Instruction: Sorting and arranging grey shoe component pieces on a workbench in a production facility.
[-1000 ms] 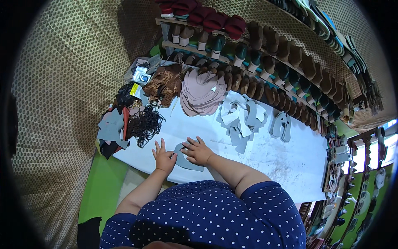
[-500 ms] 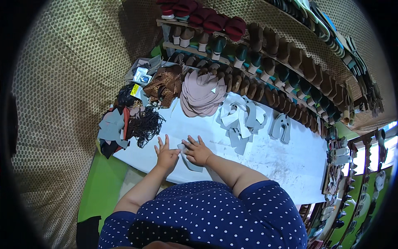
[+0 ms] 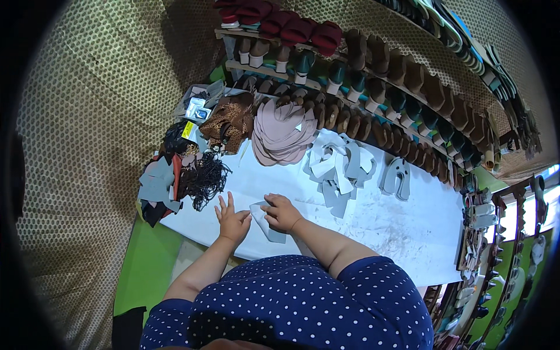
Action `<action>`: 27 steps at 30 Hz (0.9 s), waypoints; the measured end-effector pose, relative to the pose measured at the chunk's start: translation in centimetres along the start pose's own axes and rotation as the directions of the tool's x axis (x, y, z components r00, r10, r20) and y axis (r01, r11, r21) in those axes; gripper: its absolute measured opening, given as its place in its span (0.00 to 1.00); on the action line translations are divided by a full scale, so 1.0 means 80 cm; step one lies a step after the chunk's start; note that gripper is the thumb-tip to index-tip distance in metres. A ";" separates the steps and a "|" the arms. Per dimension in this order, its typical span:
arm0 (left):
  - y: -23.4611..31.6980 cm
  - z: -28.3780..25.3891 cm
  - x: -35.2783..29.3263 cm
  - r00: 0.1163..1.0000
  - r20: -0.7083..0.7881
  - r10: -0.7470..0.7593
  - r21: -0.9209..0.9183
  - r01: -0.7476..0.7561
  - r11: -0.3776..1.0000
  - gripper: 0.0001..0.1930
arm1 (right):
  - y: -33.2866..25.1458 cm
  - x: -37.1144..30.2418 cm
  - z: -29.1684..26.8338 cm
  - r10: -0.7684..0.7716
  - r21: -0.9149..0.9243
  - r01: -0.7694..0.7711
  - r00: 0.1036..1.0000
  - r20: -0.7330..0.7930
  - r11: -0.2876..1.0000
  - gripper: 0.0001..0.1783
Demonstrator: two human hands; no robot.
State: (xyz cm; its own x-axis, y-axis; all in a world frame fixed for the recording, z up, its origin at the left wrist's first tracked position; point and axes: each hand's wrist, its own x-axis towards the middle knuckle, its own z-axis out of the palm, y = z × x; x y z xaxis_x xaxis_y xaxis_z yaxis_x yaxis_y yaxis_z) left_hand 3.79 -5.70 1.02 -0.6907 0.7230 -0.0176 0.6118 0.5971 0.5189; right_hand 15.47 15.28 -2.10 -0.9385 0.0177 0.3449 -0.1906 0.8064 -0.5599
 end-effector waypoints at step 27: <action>0.003 0.028 0.009 0.968 -0.034 -0.249 -0.109 0.244 0.964 0.07 | -0.003 0.000 0.004 0.041 -0.074 -0.042 0.999 -0.015 0.996 0.21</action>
State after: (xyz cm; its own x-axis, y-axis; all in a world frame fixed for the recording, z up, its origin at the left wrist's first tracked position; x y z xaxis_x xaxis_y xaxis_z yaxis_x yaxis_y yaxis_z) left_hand 4.33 -4.27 -0.79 -0.8340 0.5392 -0.1170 0.3790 0.7140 0.5887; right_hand 15.40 14.89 -2.17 -0.9412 0.0593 0.3325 -0.1291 0.8466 -0.5164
